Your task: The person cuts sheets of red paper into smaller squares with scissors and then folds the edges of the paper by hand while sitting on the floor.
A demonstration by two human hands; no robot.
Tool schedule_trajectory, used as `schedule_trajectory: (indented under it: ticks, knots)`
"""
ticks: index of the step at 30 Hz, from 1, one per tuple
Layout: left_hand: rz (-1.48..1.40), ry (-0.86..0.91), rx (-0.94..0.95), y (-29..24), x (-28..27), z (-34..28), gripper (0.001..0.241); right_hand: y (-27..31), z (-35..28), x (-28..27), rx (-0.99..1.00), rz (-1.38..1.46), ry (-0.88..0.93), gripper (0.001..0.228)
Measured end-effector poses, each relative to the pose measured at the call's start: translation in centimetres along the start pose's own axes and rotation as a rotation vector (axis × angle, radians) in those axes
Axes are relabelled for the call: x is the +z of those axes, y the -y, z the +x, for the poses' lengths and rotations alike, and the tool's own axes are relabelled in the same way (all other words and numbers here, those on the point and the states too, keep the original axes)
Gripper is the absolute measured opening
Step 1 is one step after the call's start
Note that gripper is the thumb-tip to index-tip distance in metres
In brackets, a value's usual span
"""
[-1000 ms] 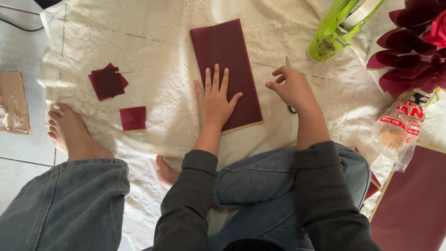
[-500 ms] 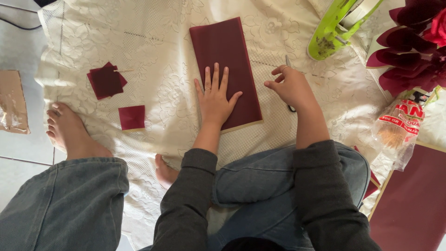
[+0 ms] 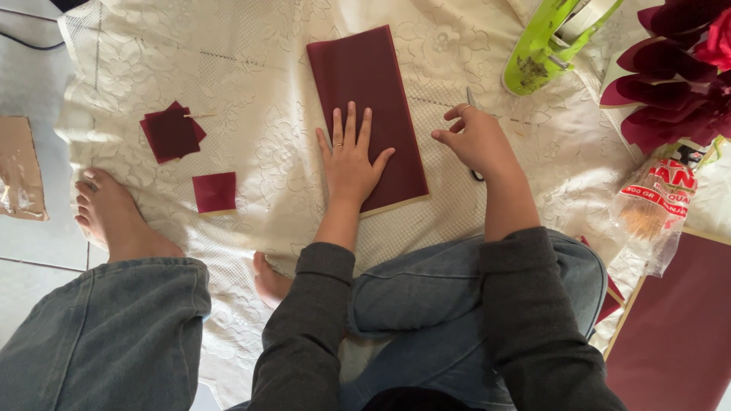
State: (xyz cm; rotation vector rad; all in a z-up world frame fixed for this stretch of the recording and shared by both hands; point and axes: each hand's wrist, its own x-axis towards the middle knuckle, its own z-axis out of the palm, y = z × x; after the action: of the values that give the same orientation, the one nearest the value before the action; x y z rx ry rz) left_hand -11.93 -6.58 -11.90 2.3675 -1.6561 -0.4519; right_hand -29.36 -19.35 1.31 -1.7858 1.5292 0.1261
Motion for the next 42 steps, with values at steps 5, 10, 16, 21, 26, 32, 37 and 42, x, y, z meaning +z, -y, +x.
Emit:
schedule_trajectory:
  ticks: [5,10,16,21,26,32,37,42]
  knots:
    - [0.01,0.007,0.003,0.04,0.03,0.02,0.084,-0.16,0.1,0.1,-0.002,-0.002,-0.007,0.044]
    - [0.001,0.01,0.005,0.01,-0.13,-0.03,0.083,-0.06,0.05,0.08,-0.001,-0.006,-0.011,0.045]
    - [0.006,0.016,0.0,0.04,0.06,0.05,0.084,-0.08,0.04,0.07,-0.016,-0.001,-0.008,0.046]
    - [0.008,-0.001,-0.003,0.01,0.11,0.0,0.084,-0.02,-0.01,-0.01,-0.008,-0.006,0.004,0.046]
    - [0.021,-0.02,-0.001,0.04,0.47,0.07,0.085,-0.28,0.14,0.11,-0.007,-0.005,0.002,0.046]
    - [0.003,-0.028,0.0,0.02,0.48,0.07,0.085,-0.35,0.19,0.13,-0.022,-0.013,0.004,0.044]
    - [-0.005,-0.034,0.005,0.01,0.43,-0.01,0.085,-0.19,0.1,0.1,-0.014,-0.019,0.006,0.045]
    - [0.002,-0.009,0.0,-0.09,0.12,0.04,0.085,-0.08,0.06,0.16,-0.001,-0.017,-0.001,0.046]
